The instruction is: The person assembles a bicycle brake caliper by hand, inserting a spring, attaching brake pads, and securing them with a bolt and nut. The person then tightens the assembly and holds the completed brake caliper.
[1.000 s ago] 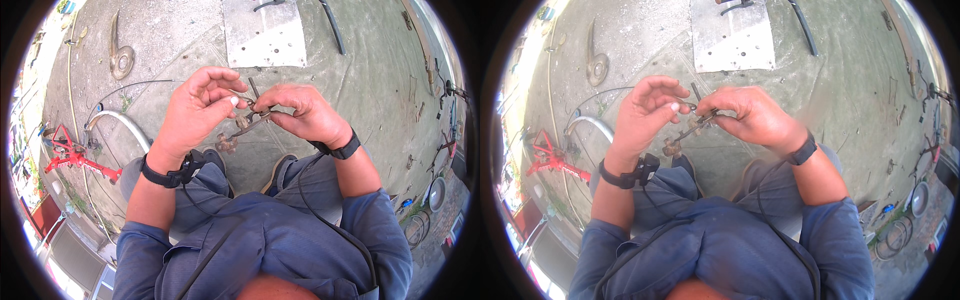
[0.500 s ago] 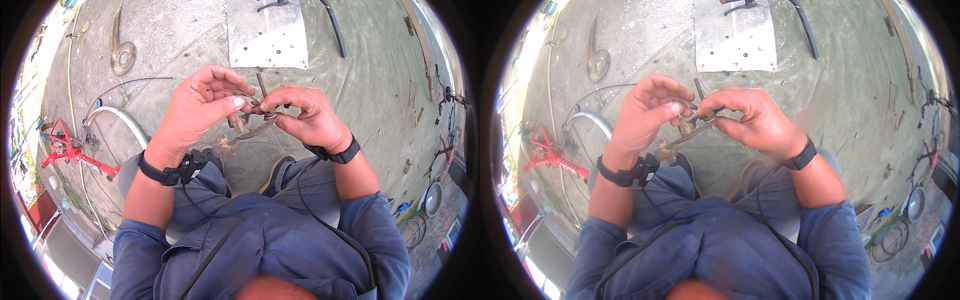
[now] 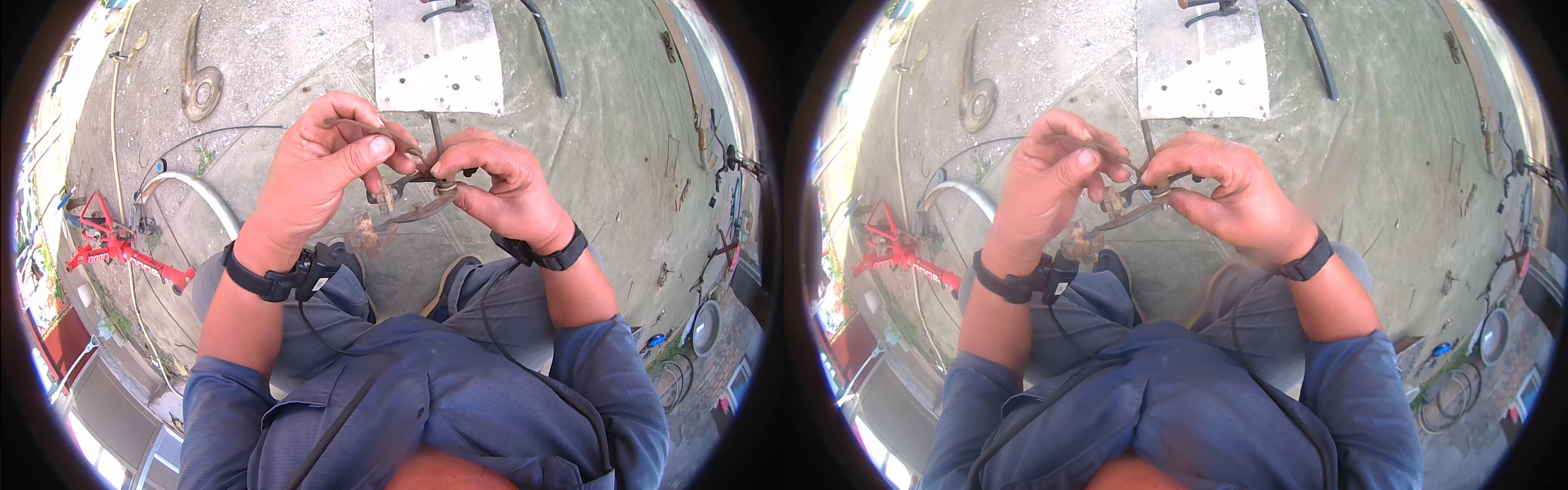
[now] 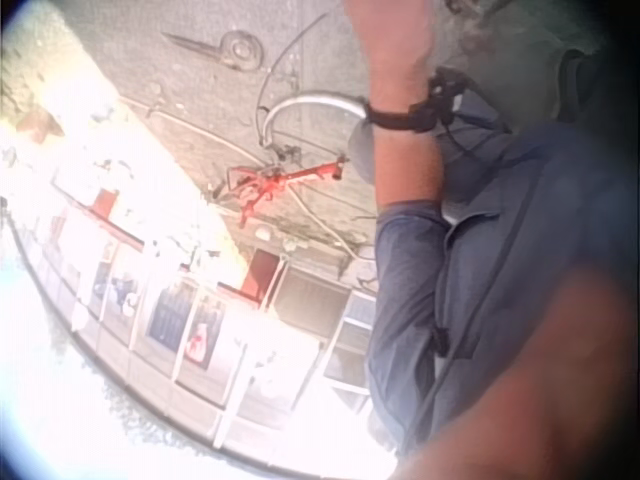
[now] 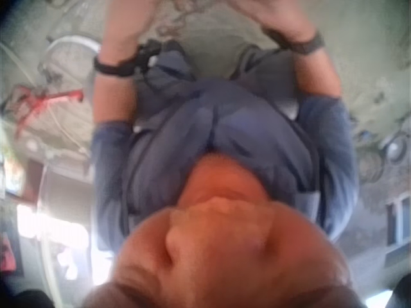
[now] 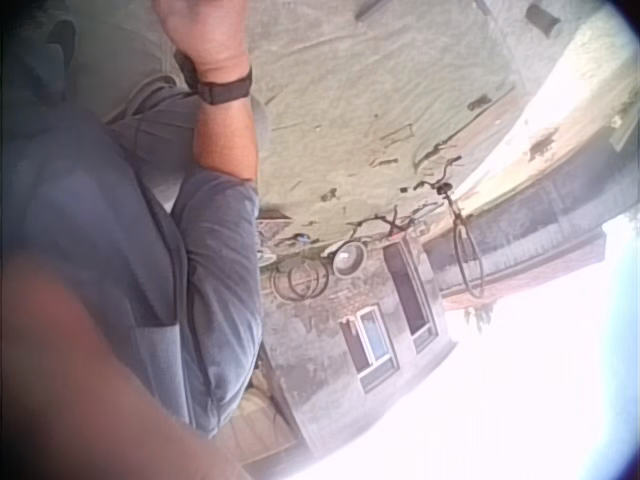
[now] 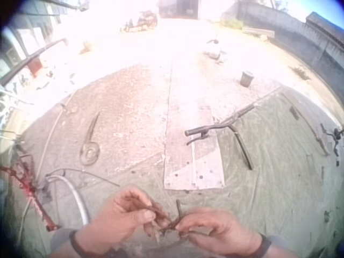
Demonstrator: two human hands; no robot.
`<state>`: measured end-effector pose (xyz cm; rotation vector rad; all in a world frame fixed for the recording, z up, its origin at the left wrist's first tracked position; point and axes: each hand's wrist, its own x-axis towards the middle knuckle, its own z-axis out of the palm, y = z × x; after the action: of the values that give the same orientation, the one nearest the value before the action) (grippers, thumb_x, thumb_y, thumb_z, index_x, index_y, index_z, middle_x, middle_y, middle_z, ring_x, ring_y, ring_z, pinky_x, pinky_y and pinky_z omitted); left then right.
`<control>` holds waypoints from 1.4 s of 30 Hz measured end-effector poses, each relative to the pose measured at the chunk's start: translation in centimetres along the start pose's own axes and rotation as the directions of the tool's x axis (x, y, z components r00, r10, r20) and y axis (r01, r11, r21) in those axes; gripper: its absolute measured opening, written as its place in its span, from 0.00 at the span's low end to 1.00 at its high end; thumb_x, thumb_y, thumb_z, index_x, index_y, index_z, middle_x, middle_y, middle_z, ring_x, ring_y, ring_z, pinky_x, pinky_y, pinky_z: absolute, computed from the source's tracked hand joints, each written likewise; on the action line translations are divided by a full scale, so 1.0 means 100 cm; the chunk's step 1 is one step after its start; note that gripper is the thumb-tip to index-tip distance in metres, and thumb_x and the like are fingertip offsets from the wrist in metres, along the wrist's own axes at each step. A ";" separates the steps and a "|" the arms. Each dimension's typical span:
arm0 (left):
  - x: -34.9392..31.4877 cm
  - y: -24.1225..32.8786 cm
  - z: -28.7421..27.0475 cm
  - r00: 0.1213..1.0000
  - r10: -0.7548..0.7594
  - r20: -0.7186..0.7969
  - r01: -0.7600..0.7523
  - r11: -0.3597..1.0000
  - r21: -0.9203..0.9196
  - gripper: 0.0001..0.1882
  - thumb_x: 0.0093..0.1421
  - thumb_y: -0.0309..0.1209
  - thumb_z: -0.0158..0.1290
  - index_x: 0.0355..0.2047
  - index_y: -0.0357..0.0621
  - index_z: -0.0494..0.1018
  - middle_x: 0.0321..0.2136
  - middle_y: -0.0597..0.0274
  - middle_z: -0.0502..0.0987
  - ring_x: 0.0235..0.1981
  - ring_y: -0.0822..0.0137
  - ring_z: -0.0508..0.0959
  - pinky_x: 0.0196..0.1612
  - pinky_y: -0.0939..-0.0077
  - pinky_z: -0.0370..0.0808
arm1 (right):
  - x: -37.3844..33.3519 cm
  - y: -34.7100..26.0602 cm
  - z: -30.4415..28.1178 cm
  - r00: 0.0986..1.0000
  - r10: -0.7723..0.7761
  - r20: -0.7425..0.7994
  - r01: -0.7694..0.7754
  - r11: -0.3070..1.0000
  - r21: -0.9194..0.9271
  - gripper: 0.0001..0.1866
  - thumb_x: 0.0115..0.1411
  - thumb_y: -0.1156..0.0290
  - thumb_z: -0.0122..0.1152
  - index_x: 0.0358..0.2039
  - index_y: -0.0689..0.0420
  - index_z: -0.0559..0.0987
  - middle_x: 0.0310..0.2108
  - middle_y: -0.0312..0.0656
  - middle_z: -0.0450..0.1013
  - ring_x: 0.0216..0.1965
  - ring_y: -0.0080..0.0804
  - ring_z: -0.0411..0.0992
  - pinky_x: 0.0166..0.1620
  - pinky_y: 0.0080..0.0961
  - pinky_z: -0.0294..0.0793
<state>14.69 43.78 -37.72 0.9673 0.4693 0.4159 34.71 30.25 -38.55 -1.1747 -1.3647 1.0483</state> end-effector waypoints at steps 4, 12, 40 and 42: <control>0.005 0.012 -0.011 0.997 0.077 -0.015 -0.078 0.988 -0.134 0.07 0.67 0.28 0.51 0.44 0.50 0.68 0.43 0.42 0.78 0.34 0.61 0.83 0.23 0.83 0.77 | -0.001 0.002 -0.004 1.000 -0.002 -0.005 0.002 1.000 -0.006 0.20 0.48 0.91 0.56 0.41 0.57 0.79 0.40 0.42 0.76 0.47 0.38 0.76 0.50 0.32 0.75; 0.008 0.019 -0.028 0.990 0.096 -0.100 -0.117 0.967 -0.227 0.09 0.67 0.28 0.52 0.47 0.50 0.69 0.37 0.52 0.80 0.36 0.57 0.83 0.22 0.81 0.77 | 0.003 -0.021 -0.019 0.997 -0.072 -0.042 0.075 0.993 0.089 0.15 0.55 0.90 0.58 0.40 0.57 0.78 0.38 0.44 0.75 0.49 0.44 0.76 0.50 0.40 0.78; 0.021 0.031 0.018 0.999 -0.044 0.001 0.043 0.968 -0.245 0.11 0.68 0.32 0.51 0.50 0.48 0.68 0.32 0.60 0.78 0.26 0.75 0.75 0.26 0.84 0.68 | 0.014 -0.041 -0.008 0.953 -0.144 -0.268 0.264 0.829 0.492 0.14 0.57 0.85 0.62 0.43 0.59 0.77 0.38 0.43 0.75 0.47 0.43 0.77 0.46 0.34 0.79; 0.022 0.035 0.025 0.999 -0.032 0.014 0.034 0.984 -0.173 0.12 0.68 0.33 0.51 0.50 0.45 0.69 0.32 0.61 0.78 0.25 0.77 0.74 0.25 0.86 0.66 | 0.014 -0.036 -0.004 0.963 -0.162 -0.218 0.256 0.804 0.536 0.13 0.58 0.82 0.62 0.44 0.59 0.77 0.38 0.43 0.75 0.48 0.44 0.77 0.48 0.36 0.78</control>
<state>17.43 45.03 -33.96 0.7918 0.4310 0.4141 34.72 31.05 -34.75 -0.6329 -0.9330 1.0666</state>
